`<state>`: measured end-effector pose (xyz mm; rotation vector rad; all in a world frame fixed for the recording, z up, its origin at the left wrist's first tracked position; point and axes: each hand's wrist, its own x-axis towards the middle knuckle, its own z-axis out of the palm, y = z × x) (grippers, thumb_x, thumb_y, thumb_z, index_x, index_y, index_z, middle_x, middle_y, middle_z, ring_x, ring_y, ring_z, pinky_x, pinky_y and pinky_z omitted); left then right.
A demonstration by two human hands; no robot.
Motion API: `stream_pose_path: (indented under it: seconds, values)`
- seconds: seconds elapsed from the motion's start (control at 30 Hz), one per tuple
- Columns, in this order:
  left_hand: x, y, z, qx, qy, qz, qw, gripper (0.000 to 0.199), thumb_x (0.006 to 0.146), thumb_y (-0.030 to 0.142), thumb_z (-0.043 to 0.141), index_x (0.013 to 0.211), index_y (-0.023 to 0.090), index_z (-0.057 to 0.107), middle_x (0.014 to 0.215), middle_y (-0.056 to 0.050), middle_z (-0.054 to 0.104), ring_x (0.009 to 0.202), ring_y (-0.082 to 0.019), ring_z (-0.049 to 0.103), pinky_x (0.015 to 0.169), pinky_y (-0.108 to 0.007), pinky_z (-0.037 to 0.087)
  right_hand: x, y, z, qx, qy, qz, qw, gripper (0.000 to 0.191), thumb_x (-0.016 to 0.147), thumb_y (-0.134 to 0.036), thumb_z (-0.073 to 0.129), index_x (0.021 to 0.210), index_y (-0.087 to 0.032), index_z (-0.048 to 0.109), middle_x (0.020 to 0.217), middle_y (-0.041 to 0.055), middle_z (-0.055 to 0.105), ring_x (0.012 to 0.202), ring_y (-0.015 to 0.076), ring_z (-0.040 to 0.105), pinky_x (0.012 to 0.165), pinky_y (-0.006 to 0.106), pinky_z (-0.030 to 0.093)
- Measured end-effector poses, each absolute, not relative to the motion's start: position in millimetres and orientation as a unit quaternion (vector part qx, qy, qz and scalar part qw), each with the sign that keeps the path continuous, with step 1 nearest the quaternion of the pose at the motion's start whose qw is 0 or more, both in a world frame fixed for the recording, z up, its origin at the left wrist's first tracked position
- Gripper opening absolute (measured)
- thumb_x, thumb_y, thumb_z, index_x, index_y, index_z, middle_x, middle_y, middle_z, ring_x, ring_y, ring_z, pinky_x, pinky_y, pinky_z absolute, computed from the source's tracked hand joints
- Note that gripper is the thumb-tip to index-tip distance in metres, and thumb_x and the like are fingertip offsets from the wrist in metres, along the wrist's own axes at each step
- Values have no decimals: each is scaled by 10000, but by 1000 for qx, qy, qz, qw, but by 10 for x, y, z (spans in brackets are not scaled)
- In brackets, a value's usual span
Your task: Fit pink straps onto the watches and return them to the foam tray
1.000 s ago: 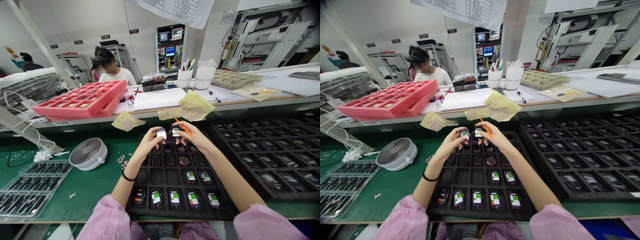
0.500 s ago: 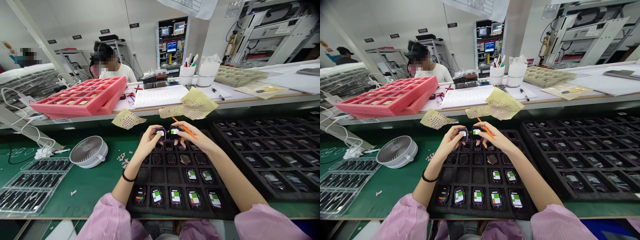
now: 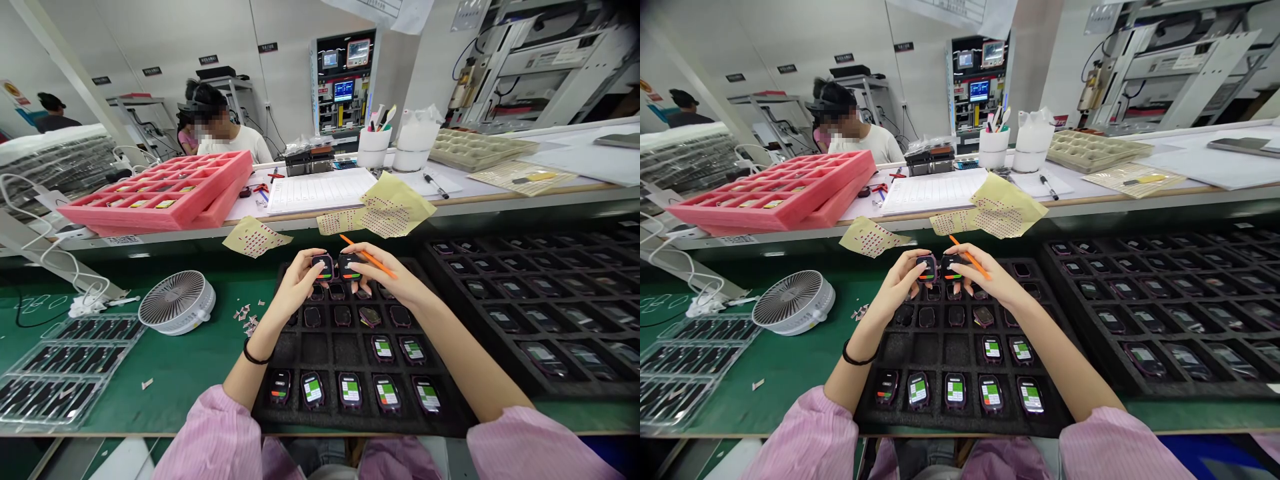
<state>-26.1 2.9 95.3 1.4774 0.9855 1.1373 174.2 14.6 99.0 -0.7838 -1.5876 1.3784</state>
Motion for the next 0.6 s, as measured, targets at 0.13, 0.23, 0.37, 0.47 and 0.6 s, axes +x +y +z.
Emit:
stream_pose_path:
  seconds: [0.13,0.23,0.37,0.47,0.6]
  values:
    - [-265,10,951,615,402,470,490,346,875,358,583,1169,187,520,995,-57,613,630,-85,598,393,-150,324,1741,140,986,-301,-623,572,441,311,864,-378,614,1103,-186,560,787,-3,586,556,127,649,400,194,433]
    - [-273,11,944,616,396,469,493,347,882,372,573,1174,188,530,977,-54,612,634,-90,601,399,-152,338,1746,131,994,-301,-618,576,442,301,873,-373,606,1107,-188,565,787,0,590,554,127,648,408,200,439]
    - [-287,8,953,605,377,467,524,424,870,438,574,1220,203,532,1022,-72,629,671,-114,621,404,-161,358,1754,111,1029,-308,-615,573,445,304,862,-385,618,1088,-188,571,774,-5,586,546,130,647,401,202,435]
    - [-316,-22,996,613,352,458,538,531,796,379,687,1275,233,510,1140,-86,610,773,-130,619,448,-156,391,1759,99,1056,-313,-614,572,445,311,853,-394,625,1083,-191,571,769,-7,582,544,135,649,398,205,436]
    - [-400,-76,1068,607,291,451,586,665,691,278,793,1296,266,519,1168,-85,602,760,-110,588,507,-162,411,1777,91,1082,-311,-610,577,445,307,857,-378,620,1094,-191,568,782,1,586,548,140,651,402,210,434]
